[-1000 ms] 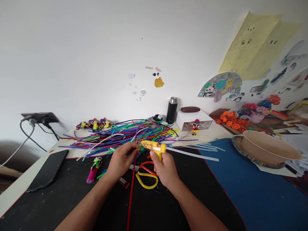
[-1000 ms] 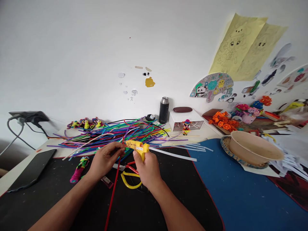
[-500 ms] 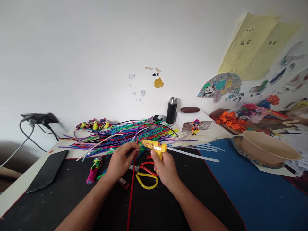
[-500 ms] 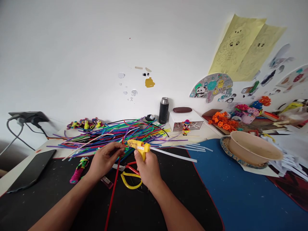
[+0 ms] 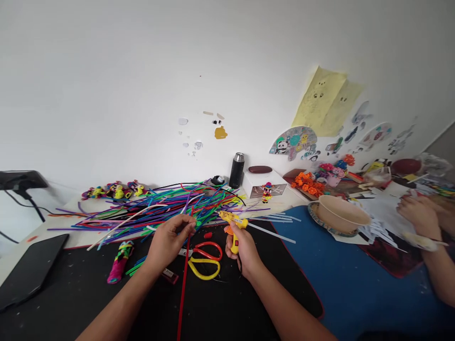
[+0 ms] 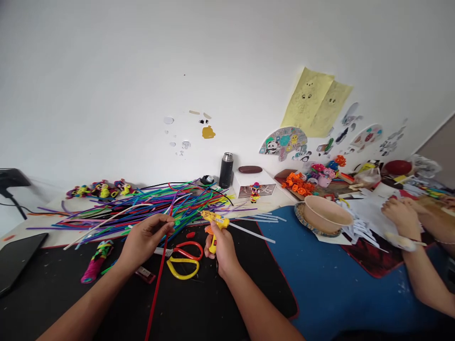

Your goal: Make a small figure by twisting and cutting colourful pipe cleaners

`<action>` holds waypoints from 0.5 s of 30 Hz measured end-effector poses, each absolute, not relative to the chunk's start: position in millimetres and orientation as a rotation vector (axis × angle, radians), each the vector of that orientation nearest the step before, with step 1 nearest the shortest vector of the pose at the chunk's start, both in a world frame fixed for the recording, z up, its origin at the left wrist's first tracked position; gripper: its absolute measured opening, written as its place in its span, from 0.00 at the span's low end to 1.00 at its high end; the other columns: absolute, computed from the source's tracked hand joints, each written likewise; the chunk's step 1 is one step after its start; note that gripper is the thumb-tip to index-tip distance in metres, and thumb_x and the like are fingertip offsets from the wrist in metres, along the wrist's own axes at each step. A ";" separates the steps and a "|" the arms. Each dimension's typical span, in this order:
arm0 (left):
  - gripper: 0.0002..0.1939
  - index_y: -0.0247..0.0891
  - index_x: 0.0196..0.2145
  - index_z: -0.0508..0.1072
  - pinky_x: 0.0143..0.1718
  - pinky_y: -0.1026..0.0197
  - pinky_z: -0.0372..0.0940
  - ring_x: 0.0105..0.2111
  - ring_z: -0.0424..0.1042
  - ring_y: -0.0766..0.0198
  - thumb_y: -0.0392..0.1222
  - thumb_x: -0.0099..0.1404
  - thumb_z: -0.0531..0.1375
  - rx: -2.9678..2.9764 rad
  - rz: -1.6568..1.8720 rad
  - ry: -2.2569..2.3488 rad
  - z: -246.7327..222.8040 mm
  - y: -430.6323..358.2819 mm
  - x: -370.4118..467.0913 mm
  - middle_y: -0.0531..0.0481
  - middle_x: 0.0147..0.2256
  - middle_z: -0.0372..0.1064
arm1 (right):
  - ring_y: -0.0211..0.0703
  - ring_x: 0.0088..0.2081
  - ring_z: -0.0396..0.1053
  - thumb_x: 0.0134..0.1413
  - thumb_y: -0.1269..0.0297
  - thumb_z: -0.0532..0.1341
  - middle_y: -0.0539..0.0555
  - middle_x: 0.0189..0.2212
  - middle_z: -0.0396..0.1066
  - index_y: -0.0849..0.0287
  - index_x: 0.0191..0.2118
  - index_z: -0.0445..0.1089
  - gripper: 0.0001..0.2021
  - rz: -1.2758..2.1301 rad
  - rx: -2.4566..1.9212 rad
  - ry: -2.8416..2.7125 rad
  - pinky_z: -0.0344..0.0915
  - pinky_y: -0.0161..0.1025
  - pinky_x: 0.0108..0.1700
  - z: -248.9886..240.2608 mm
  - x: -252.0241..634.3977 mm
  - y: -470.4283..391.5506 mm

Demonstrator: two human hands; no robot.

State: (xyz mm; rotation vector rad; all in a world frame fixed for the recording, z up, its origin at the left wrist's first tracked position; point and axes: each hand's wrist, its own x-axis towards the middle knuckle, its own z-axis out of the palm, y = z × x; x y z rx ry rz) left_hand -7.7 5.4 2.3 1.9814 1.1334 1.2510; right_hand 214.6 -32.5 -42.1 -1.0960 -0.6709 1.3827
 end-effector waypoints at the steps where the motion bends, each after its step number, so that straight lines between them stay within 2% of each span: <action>1: 0.14 0.42 0.36 0.77 0.31 0.61 0.71 0.26 0.77 0.60 0.55 0.69 0.61 1.979 1.257 1.131 2.6 5.7 -8.2 0.50 0.29 0.78 | 0.34 0.13 0.60 0.50 0.35 0.67 0.43 0.15 0.63 0.61 0.39 0.70 0.30 1.382 -1.120 -0.661 0.41 0.30 0.15 -42.4 219.2 -36.8; 4: 0.14 0.42 0.35 0.77 0.31 0.62 0.71 0.26 0.78 0.59 0.54 0.69 0.61 1.974 1.262 1.121 2.7 7.1 -9.4 0.50 0.29 0.78 | 0.34 0.15 0.63 0.51 0.36 0.68 0.46 0.18 0.67 0.62 0.40 0.70 0.29 1.378 -1.189 -0.633 0.44 0.29 0.16 -39.4 232.2 -48.2; 10: 0.15 0.42 0.36 0.78 0.32 0.60 0.72 0.28 0.79 0.58 0.56 0.69 0.61 1.908 1.265 1.089 -2.3 11.1 -10.7 0.50 0.28 0.79 | 0.38 0.20 0.74 0.68 0.45 0.59 0.52 0.25 0.76 0.64 0.46 0.71 0.23 1.549 -1.322 -0.650 0.53 0.28 0.17 -30.3 246.4 -60.6; 15: 0.19 0.41 0.35 0.78 0.32 0.58 0.72 0.28 0.79 0.56 0.60 0.67 0.62 1.805 1.247 1.084 -5.3 13.9 -10.9 0.49 0.28 0.79 | 0.40 0.20 0.76 0.72 0.42 0.52 0.57 0.29 0.80 0.63 0.47 0.68 0.25 1.591 -1.521 -0.986 0.56 0.28 0.16 -28.8 256.6 -61.0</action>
